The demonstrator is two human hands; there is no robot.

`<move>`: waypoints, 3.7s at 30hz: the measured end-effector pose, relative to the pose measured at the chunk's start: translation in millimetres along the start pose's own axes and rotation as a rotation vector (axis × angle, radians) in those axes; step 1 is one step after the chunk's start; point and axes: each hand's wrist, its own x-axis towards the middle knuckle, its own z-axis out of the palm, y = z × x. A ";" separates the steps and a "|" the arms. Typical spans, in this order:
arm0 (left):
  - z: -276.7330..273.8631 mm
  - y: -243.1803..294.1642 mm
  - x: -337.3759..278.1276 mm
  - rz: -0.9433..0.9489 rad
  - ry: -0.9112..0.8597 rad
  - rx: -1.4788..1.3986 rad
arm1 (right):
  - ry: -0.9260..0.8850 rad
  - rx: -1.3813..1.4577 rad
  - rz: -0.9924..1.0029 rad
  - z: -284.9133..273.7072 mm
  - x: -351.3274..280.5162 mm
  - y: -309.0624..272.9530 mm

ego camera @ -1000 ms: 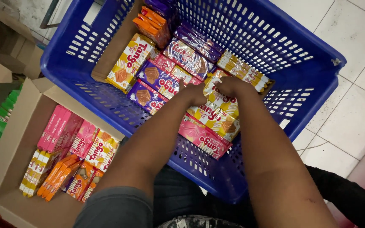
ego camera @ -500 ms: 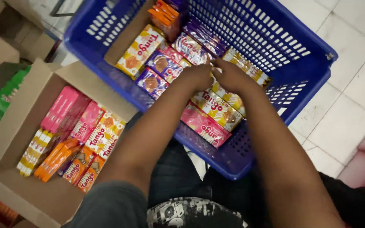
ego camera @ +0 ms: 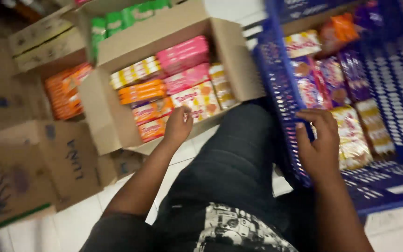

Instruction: Packing various snack packages from a plastic basket into cardboard boxes for storage or shipping.

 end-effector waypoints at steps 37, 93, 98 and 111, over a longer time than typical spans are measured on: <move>-2.8 -216.6 100.1 0.074 0.651 0.931 | -0.535 0.454 0.282 335.7 78.6 6.4; 171.7 446.1 114.8 -0.034 -1.013 -0.156 | -0.033 0.488 1.031 -180.4 11.1 121.7; 229.6 439.1 182.7 -0.245 -0.891 -0.219 | 0.056 0.312 1.032 -141.6 75.7 207.3; 284.7 414.8 265.8 -0.216 -0.754 0.039 | 0.216 0.247 0.707 1.1 95.5 333.7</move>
